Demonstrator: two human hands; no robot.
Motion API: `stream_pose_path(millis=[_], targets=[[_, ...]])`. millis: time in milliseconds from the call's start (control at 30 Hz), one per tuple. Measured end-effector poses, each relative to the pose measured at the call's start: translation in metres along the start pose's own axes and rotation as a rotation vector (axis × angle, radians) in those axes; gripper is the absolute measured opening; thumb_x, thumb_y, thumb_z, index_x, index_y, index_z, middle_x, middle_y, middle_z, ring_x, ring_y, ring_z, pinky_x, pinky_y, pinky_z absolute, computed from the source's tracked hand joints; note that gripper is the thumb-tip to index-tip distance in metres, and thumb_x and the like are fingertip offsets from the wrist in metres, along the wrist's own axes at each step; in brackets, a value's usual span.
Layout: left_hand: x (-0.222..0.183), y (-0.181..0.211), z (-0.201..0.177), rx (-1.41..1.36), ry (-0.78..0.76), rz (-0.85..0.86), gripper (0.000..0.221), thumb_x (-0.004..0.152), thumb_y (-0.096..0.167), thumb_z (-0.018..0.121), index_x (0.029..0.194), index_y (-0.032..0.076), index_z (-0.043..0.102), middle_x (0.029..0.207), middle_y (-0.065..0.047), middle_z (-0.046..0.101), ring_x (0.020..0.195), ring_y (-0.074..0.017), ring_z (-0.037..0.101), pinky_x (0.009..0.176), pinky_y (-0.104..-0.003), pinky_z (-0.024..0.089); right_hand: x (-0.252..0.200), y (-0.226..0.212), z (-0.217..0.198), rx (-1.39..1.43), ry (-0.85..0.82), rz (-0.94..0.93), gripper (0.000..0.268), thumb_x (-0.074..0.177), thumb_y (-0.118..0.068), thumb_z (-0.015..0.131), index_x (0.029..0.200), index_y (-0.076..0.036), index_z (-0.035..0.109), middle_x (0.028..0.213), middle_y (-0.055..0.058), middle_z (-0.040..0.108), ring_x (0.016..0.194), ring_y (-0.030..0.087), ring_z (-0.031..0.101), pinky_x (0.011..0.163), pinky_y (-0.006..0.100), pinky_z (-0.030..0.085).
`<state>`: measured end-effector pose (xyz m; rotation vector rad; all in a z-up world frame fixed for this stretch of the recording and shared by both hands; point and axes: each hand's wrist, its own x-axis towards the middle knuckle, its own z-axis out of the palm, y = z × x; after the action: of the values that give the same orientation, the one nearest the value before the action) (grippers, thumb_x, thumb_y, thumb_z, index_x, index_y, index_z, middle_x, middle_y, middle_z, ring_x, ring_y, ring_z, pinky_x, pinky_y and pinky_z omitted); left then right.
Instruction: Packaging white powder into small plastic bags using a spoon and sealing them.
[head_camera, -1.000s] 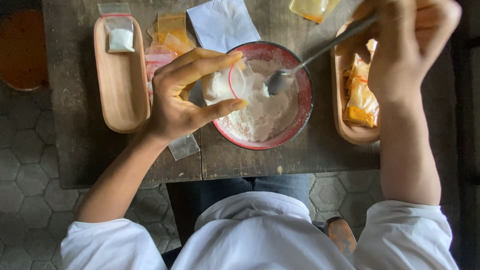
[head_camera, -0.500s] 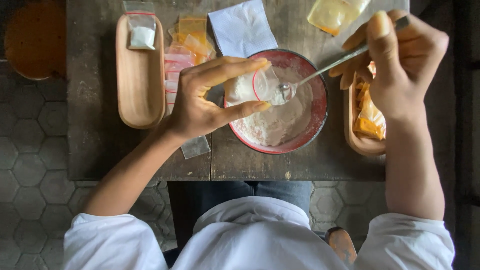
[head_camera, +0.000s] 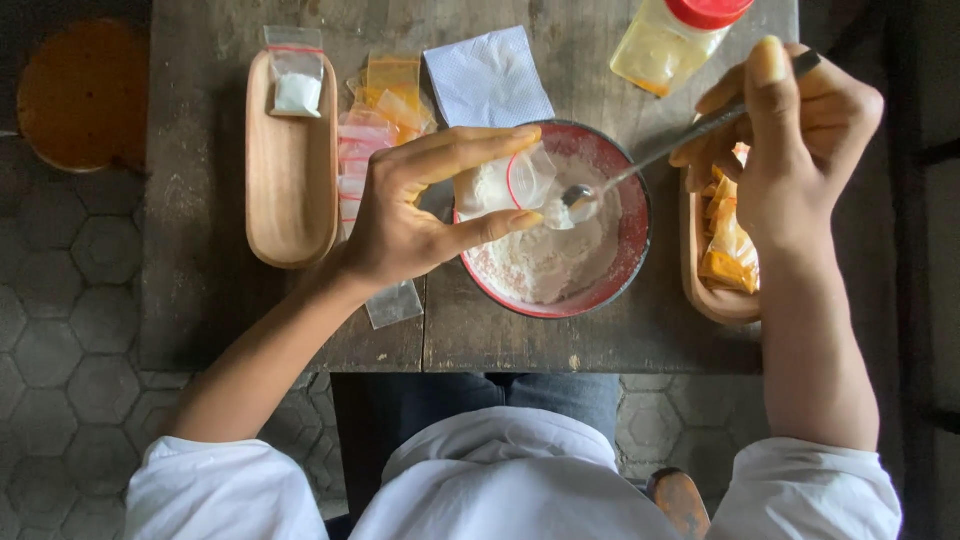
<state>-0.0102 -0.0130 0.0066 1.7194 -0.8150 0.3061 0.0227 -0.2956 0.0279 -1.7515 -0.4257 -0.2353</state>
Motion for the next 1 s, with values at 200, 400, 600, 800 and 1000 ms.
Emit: stream_pose_path(millis=[200,400,600,800,1000], targets=[[-0.001,0.003,0.0,0.032,0.0,-0.045,0.042,0.093,0.015,0.086,0.129,0.004,0.067,0.122,-0.009,0.067,0.069,-0.0111,0.05,0.087,-0.026,0.053,0.003,0.014,-0.007,0.165,0.31,0.062,0.053,0.112,-0.045,0.06,0.086,0.001,0.055,0.065,0.015,0.053,0.05,0.026,0.062,0.037,0.029,0.034],[-0.002,0.009,0.002,0.068,0.015,-0.058,0.051,0.087,0.013,0.092,0.128,-0.001,0.064,0.132,-0.017,0.069,0.12,-0.0245,0.072,0.107,-0.035,0.058,0.003,0.021,-0.017,0.337,0.457,0.027,0.046,0.106,-0.041,0.061,0.082,-0.003,0.052,0.052,0.013,0.038,0.04,0.026,0.048,0.035,0.031,0.027],[-0.002,0.005,0.006,0.119,-0.012,-0.022,0.04,0.088,0.012,0.091,0.119,-0.001,0.068,0.118,-0.014,0.075,0.109,-0.0251,0.076,0.098,-0.035,0.06,0.002,0.022,-0.012,0.351,0.473,0.022,0.045,0.105,-0.04,0.063,0.082,-0.002,0.054,0.055,0.015,0.045,0.044,0.026,0.051,0.04,0.032,0.035],[-0.002,0.004,0.011,0.192,-0.011,0.06,0.044,0.087,0.009,0.095,0.119,-0.004,0.069,0.116,-0.016,0.075,0.102,-0.026,0.076,0.095,-0.035,0.062,-0.004,0.013,-0.005,0.311,0.39,0.022,0.048,0.11,-0.042,0.058,0.086,-0.001,0.048,0.068,0.018,0.052,0.046,0.026,0.052,0.037,0.03,0.031],[-0.001,0.001,0.013,0.203,0.01,0.085,0.043,0.088,0.009,0.094,0.119,-0.005,0.068,0.115,-0.017,0.075,0.102,-0.027,0.076,0.093,-0.036,0.062,-0.007,0.004,0.006,0.189,0.403,0.024,0.052,0.111,-0.045,0.057,0.085,0.0,0.05,0.062,0.015,0.047,0.049,0.027,0.059,0.037,0.03,0.033]])
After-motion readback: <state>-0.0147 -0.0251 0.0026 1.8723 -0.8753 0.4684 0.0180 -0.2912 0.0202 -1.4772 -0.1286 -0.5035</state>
